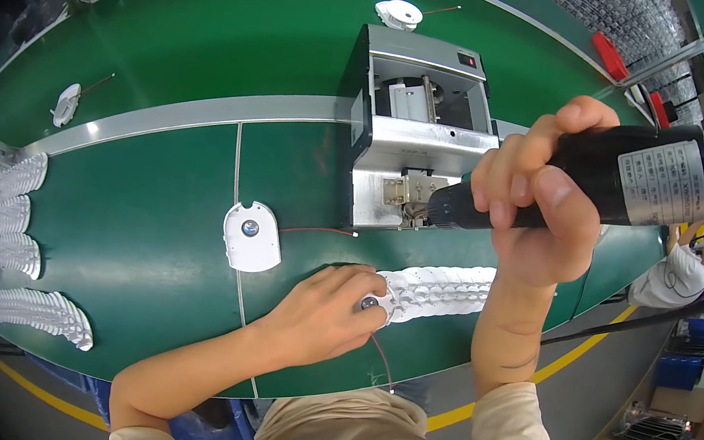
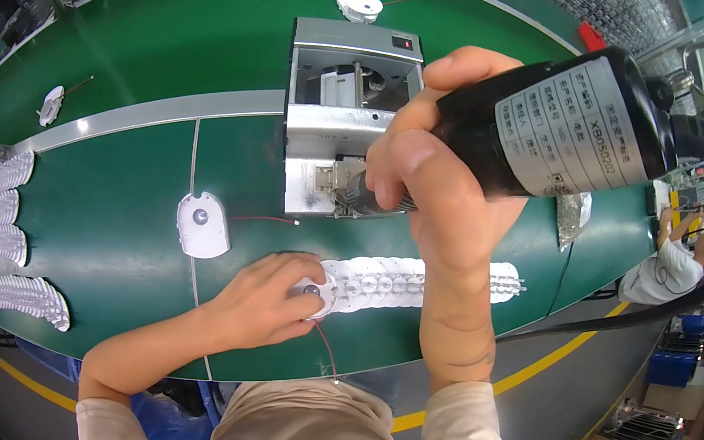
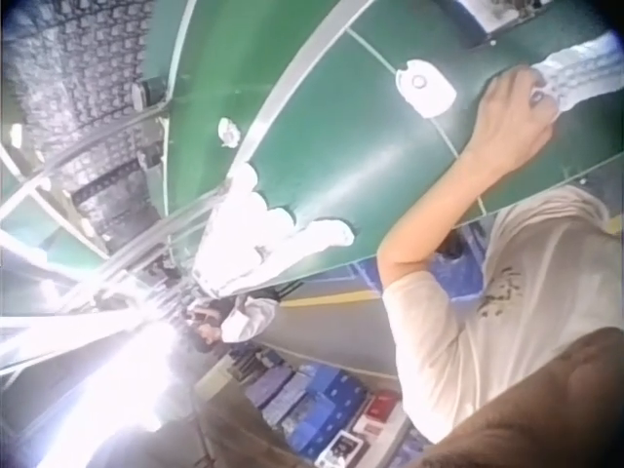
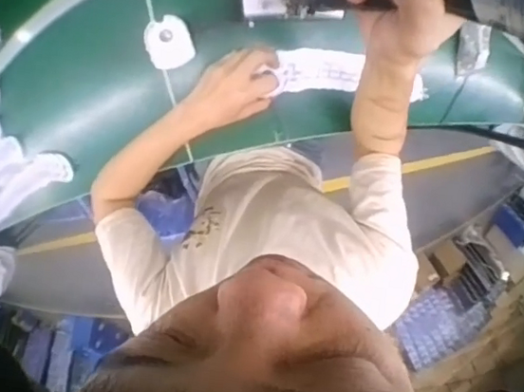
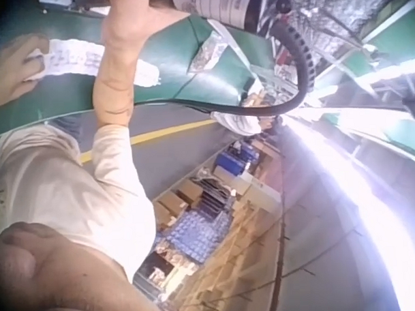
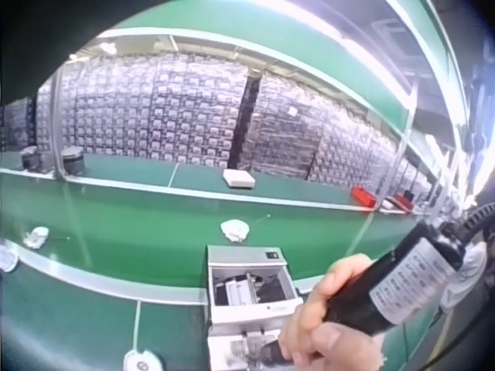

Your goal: The person assembles LED lighting components by joining LED strips and plastic housings with an electric screwdriver.

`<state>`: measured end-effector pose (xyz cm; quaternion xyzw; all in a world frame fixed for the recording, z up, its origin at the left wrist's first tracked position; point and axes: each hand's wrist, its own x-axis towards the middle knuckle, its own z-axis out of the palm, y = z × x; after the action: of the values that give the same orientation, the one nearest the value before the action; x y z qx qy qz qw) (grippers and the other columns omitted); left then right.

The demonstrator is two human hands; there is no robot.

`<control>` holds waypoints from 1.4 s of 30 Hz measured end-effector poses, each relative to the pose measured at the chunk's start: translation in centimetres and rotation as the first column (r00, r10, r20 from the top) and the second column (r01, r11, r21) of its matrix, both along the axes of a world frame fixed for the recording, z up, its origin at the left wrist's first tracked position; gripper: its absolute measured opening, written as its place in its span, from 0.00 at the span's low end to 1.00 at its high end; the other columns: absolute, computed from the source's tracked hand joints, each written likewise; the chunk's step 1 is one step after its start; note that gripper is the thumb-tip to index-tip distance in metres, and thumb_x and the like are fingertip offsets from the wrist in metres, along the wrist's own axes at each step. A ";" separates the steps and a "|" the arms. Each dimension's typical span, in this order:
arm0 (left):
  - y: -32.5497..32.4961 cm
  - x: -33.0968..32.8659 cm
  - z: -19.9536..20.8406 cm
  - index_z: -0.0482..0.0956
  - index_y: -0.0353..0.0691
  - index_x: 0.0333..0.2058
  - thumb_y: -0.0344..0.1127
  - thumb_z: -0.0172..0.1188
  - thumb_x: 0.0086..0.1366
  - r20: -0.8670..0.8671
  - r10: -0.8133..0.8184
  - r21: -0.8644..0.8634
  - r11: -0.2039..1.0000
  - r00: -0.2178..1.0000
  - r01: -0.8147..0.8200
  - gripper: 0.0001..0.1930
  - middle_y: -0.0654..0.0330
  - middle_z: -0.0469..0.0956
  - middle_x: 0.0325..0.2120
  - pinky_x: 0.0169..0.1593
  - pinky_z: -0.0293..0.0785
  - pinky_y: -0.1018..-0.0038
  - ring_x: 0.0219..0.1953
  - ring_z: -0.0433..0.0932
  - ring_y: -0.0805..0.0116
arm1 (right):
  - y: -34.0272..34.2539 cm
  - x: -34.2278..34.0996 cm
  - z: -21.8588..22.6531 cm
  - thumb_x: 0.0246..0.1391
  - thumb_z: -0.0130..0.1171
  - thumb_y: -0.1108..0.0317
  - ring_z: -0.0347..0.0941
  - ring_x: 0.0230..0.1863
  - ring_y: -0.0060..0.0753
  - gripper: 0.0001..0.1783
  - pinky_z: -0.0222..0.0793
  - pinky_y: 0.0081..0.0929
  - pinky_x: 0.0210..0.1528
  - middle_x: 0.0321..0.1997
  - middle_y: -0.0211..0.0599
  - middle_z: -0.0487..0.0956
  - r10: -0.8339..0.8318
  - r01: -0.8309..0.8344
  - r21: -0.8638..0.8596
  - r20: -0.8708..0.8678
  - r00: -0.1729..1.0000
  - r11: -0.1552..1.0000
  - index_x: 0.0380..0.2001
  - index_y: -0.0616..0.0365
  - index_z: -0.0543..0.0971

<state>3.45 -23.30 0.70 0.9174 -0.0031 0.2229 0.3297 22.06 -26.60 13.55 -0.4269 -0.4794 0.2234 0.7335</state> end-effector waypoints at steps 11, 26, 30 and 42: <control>0.1 -0.4 0.0 0.73 0.42 0.29 0.31 0.66 0.44 0.037 0.023 0.006 1.000 0.999 -0.023 0.13 0.60 0.70 0.40 0.44 0.73 0.65 0.48 0.73 0.56 | 1.6 -0.5 0.5 0.41 0.48 0.73 0.57 0.09 0.22 0.17 0.60 0.25 0.15 0.16 0.33 0.62 -0.013 0.019 -0.171 0.038 0.999 0.985 0.38 0.59 0.63; -0.2 -0.8 -0.3 0.77 0.43 0.28 0.30 0.64 0.46 0.104 0.083 0.037 0.995 0.991 -0.087 0.08 0.61 0.73 0.40 0.41 0.75 0.65 0.47 0.75 0.57 | -4.4 -3.3 -1.7 0.41 0.56 0.74 0.63 0.11 0.24 0.20 0.63 0.23 0.15 0.16 0.31 0.66 0.253 -0.256 -0.032 -0.059 0.966 0.966 0.38 0.57 0.60; -0.2 -0.9 -0.2 0.77 0.43 0.28 0.30 0.64 0.46 0.103 0.085 0.023 0.996 0.991 -0.087 0.08 0.61 0.73 0.40 0.42 0.75 0.65 0.47 0.75 0.56 | -4.5 -3.9 -2.3 0.39 0.55 0.76 0.63 0.11 0.25 0.20 0.62 0.24 0.14 0.16 0.31 0.66 0.253 -0.262 -0.060 -0.129 0.959 0.963 0.37 0.57 0.60; -0.3 -1.0 0.3 0.77 0.42 0.26 0.29 0.60 0.44 0.099 0.092 -0.004 0.996 0.991 -0.092 0.07 0.60 0.72 0.39 0.45 0.74 0.67 0.48 0.73 0.57 | -4.9 -4.6 -2.4 0.41 0.59 0.83 0.69 0.23 0.25 0.17 0.67 0.23 0.28 0.22 0.37 0.72 0.283 -0.292 -0.167 -0.073 0.956 0.942 0.36 0.63 0.66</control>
<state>2.44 -23.60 1.02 0.9045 0.0226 0.2829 0.3182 17.41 -31.45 11.18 -0.4100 -0.4971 0.3799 0.6637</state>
